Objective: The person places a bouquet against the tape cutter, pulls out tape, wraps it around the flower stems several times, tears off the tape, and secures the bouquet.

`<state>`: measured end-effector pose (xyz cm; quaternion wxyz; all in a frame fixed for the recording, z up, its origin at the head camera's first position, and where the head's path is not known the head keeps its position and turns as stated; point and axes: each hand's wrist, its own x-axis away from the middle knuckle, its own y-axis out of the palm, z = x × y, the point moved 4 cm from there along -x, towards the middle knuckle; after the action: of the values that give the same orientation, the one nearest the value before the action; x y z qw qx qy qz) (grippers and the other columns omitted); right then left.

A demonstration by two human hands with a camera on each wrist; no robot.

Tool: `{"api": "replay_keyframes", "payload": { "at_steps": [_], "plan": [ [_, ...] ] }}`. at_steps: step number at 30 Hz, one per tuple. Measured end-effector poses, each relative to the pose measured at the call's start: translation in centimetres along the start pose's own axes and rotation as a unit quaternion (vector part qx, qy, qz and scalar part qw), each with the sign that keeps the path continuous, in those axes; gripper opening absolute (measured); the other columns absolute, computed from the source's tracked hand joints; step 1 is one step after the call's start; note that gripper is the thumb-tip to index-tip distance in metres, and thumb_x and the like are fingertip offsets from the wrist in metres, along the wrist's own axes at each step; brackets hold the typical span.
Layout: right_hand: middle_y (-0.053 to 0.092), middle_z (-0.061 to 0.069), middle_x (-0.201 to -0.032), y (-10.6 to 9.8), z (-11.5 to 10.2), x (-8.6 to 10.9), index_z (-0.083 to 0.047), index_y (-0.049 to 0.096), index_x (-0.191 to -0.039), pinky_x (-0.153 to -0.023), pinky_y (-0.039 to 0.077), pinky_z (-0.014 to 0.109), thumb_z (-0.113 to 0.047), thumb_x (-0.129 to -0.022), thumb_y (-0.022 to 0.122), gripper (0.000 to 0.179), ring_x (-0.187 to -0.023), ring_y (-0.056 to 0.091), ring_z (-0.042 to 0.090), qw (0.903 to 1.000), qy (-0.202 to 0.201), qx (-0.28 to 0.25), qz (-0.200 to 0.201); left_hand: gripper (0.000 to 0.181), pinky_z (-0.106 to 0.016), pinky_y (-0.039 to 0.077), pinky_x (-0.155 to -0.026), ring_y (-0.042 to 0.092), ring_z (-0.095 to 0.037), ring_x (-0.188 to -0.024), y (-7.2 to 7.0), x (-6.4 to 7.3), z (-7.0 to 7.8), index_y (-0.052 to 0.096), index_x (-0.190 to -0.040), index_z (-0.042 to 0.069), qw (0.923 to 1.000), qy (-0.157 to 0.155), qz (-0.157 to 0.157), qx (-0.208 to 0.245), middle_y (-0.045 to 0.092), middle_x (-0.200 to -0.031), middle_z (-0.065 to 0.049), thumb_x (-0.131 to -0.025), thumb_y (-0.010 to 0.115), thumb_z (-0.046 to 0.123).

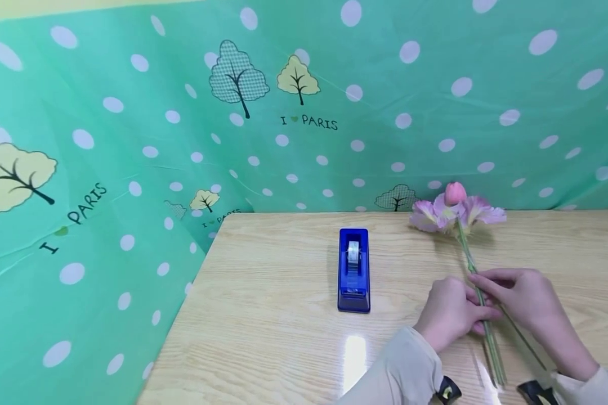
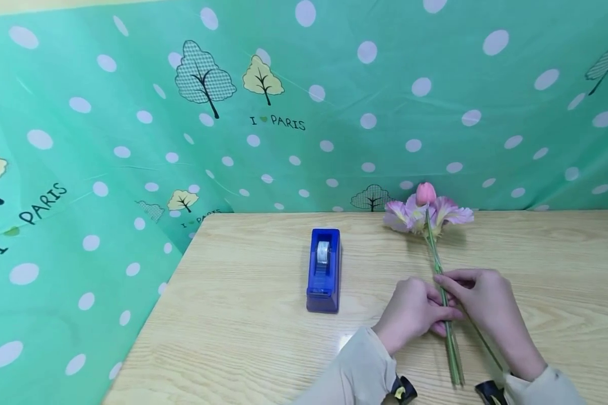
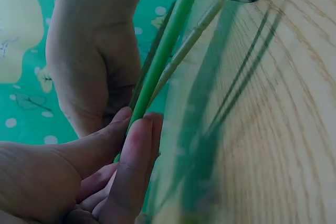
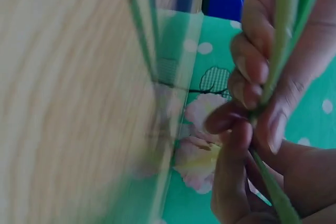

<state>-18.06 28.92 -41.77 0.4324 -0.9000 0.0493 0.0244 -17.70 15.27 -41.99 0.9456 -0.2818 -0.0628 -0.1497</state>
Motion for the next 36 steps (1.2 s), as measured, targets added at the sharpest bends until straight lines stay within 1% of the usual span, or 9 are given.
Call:
{"api": "replay_keyframes", "payload": {
  "at_steps": [5,7,10,15,19,27,30,33,36],
  "plan": [
    [0.075,0.007,-0.083,0.1,1.1,-0.5,0.001,0.074,-0.107,-0.06,0.044,0.023,-0.038,-0.096,0.066,0.041,-0.069,0.059,0.009,0.9957,0.009,0.005,-0.092,0.04,-0.013,0.044,-0.045,0.051,-0.001,-0.032,0.6,-0.1,-0.5,0.061,-0.049,0.01,0.9997,-0.011,-0.022,0.0,0.056,-0.039,0.002,-0.075,0.086,0.028],
    [0.075,0.006,-0.085,0.1,1.4,-0.7,0.0,0.075,-0.106,-0.064,0.045,0.022,-0.036,-0.096,0.065,0.038,-0.074,0.06,0.007,0.9931,0.004,0.007,-0.117,0.042,-0.012,0.043,-0.046,0.051,-0.001,-0.032,0.9,-0.2,-0.6,0.059,-0.049,0.011,0.9995,-0.009,-0.028,-0.008,0.056,-0.039,0.002,-0.076,0.086,0.028],
    [0.073,0.001,-0.079,0.3,1.5,-0.7,0.0,0.075,-0.106,-0.064,0.044,0.022,-0.032,-0.098,0.064,0.036,-0.07,0.057,0.004,0.9903,-0.006,0.013,-0.138,0.044,-0.01,0.043,-0.05,0.051,-0.001,-0.032,1.1,-0.3,-0.8,0.058,-0.05,0.011,0.999,-0.004,-0.033,-0.028,0.056,-0.04,0.002,-0.076,0.086,0.031],
    [0.064,-0.005,-0.066,0.5,0.7,-0.3,-0.001,0.076,-0.1,-0.056,0.038,0.024,-0.028,-0.1,0.06,0.031,-0.058,0.048,0.008,0.9896,-0.027,0.046,-0.133,0.043,-0.004,0.042,-0.058,0.05,0.001,-0.033,1.6,-0.4,-1.0,0.059,-0.051,0.014,0.9976,0.0,-0.032,-0.062,0.057,-0.041,0.005,-0.079,0.083,0.036],
    [0.063,-0.004,-0.066,0.8,0.3,-0.1,-0.003,0.077,-0.098,-0.052,0.033,0.026,-0.025,-0.101,0.057,0.03,-0.055,0.044,0.013,0.989,-0.031,0.063,-0.13,0.04,0.0,0.04,-0.064,0.051,0.0,-0.033,2.0,-0.4,-1.1,0.061,-0.052,0.014,0.9975,-0.006,-0.035,-0.062,0.058,-0.041,0.005,-0.081,0.082,0.032],
    [0.062,-0.004,-0.066,0.6,0.2,0.0,-0.002,0.077,-0.098,-0.051,0.033,0.027,-0.025,-0.101,0.057,0.03,-0.056,0.044,0.015,0.9892,-0.028,0.063,-0.129,0.043,-0.005,0.04,-0.057,0.05,-0.002,-0.033,2.0,-0.3,-1.1,0.059,-0.05,0.015,0.9976,-0.007,-0.036,-0.059,0.055,-0.039,0.006,-0.082,0.081,0.033],
    [0.062,-0.004,-0.066,0.4,0.1,0.0,-0.003,0.077,-0.095,-0.052,0.033,0.027,-0.025,-0.101,0.058,0.03,-0.057,0.045,0.015,0.9892,-0.029,0.063,-0.129,0.047,-0.008,0.038,-0.052,0.047,-0.002,-0.032,1.8,-0.3,-1.0,0.057,-0.049,0.017,0.9958,0.005,-0.03,-0.086,0.05,-0.037,0.009,-0.084,0.079,0.039],
    [0.063,-0.004,-0.066,0.2,0.0,0.0,-0.005,0.078,-0.092,-0.054,0.034,0.027,-0.025,-0.1,0.058,0.029,-0.058,0.045,0.015,0.9892,-0.028,0.066,-0.128,0.054,-0.014,0.033,-0.043,0.038,-0.002,-0.032,1.4,-0.2,-0.8,0.052,-0.046,0.017,0.9873,0.049,-0.006,-0.151,0.039,-0.034,0.01,-0.086,0.074,0.047],
    [0.067,-0.002,-0.07,0.1,-0.1,0.1,-0.004,0.078,-0.092,-0.056,0.037,0.028,-0.025,-0.1,0.059,0.03,-0.06,0.048,0.014,0.9887,-0.028,0.07,-0.129,0.06,-0.017,0.028,-0.039,0.032,-0.002,-0.035,0.8,0.0,-0.4,0.048,-0.045,0.018,0.9673,0.103,0.025,-0.231,0.032,-0.036,0.011,-0.088,0.068,0.054]
  ]
}}
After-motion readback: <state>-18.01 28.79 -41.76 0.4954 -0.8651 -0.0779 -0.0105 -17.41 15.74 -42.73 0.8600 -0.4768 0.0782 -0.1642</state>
